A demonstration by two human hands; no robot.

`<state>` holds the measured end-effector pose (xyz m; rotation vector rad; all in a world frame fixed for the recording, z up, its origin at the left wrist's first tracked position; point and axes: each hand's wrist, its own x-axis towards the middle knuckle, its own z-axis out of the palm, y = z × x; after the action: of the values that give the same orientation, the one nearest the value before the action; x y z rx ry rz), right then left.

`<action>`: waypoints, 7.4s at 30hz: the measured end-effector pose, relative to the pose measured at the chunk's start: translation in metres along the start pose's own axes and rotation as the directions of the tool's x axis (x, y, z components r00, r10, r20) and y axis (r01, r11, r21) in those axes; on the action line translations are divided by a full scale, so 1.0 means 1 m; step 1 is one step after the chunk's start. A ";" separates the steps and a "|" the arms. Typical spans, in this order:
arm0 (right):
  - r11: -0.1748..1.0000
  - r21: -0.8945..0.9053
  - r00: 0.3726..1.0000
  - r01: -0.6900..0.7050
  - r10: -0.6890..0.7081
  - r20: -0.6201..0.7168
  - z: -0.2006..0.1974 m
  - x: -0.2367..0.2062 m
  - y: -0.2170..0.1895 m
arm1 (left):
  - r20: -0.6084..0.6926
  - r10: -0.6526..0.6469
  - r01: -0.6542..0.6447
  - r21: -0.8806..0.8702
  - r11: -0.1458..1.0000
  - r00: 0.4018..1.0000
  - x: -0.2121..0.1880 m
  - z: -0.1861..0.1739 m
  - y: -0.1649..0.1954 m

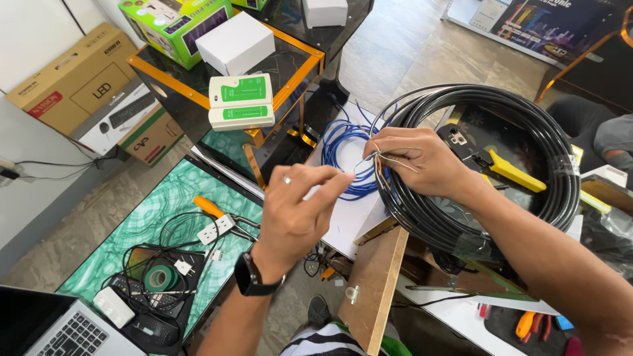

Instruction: The person handles a coiled black network cable on a cluttered work desk, opens a green cable tester, and strips the end of the cable. They separate and straighten the colored inner wires, trim them, and use yellow-handled crimping pliers on the connector, then move to the computer desk and use the mouse and keyboard.

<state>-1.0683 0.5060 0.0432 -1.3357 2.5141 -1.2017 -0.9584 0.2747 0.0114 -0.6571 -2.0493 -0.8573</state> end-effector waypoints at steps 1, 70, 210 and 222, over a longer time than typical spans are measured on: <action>0.999 0.031 1.000 0.017 -0.017 0.003 0.001 -0.001 0.001 | 0.033 0.074 -0.075 0.048 0.996 0.997 0.005 -0.003 0.001; 0.997 0.059 0.997 0.044 -0.047 0.059 -0.010 -0.009 0.015 | 0.300 -0.345 0.457 -0.568 0.684 0.889 0.037 0.066 -0.032; 0.992 0.036 0.990 0.123 -0.125 0.061 -0.014 -0.011 0.016 | 0.126 -0.120 0.136 -0.131 0.982 0.985 0.065 0.023 0.013; 0.991 0.126 0.996 0.051 -0.060 0.068 -0.013 -0.014 0.013 | 0.102 -0.009 0.000 0.087 0.996 0.995 0.058 0.029 0.010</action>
<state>-1.0735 0.5280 0.0393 -1.4010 2.3268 -1.2736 -0.9973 0.3117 0.0493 -0.6611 -2.1678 -0.7455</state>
